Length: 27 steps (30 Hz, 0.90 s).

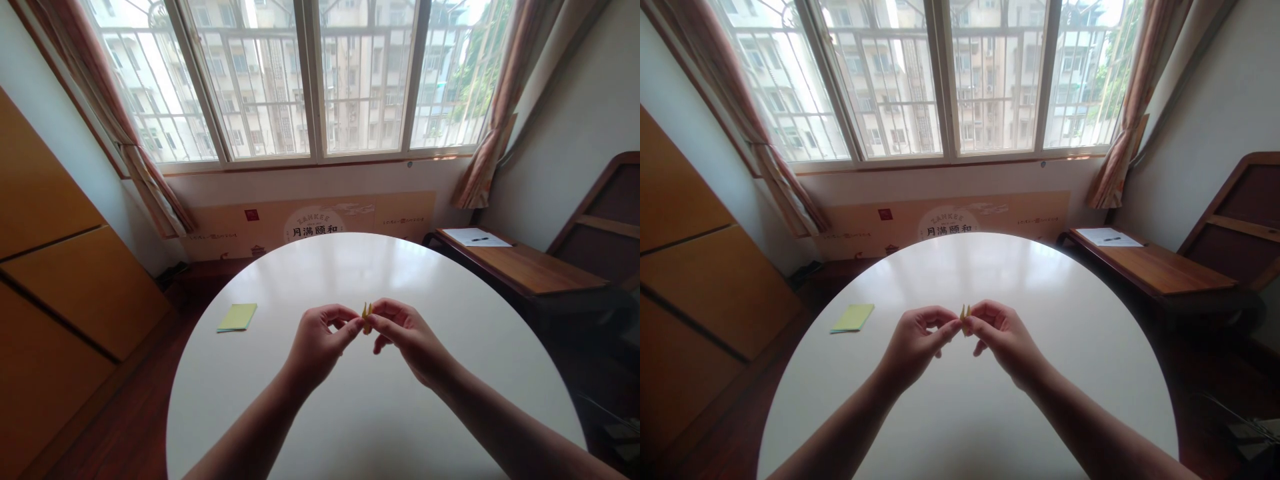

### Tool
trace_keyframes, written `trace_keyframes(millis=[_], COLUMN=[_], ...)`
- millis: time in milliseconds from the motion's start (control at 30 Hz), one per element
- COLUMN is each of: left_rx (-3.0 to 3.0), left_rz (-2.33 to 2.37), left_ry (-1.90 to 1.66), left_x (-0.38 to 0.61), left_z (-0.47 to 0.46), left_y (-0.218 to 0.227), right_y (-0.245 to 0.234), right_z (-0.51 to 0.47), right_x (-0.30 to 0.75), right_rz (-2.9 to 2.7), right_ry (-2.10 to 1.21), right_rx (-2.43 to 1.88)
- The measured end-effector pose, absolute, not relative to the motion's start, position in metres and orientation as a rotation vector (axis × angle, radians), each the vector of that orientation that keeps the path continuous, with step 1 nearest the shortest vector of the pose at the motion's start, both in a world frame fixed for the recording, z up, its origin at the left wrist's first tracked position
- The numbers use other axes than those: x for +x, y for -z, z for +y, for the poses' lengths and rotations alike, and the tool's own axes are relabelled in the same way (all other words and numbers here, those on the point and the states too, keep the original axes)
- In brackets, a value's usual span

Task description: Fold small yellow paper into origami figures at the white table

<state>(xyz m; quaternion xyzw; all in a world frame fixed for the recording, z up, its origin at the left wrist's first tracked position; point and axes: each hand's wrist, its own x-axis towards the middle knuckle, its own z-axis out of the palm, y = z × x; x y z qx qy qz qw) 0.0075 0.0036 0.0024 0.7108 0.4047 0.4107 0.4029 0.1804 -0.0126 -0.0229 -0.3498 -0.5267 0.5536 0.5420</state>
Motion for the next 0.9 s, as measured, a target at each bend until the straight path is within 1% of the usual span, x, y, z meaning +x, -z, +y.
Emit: trace_keyframes(millis=[133,367,700,900], left_rx=[1.870,1.754,1.849,1.750], left_rz=[1.010,0.941,0.912,0.871], left_ry=[-1.071,-1.118,-1.068,-0.928], left_x=[0.006,0.000,-0.001,-0.003], left_z=[0.004,0.007,0.007,0.009], left_y=[0.000,-0.005,-0.009,-0.011], right_y=[0.024,0.022,0.025,0.025], right_z=[-0.012,-0.014,-0.014,-0.014], right_x=[0.180,0.180,0.180,0.182], right_rz=[-1.202,-1.128,-1.230,-1.258], right_ry=[-1.364,-1.589,-1.520,-1.531], right_rx=[-0.794,-0.716,-0.803,-0.785])
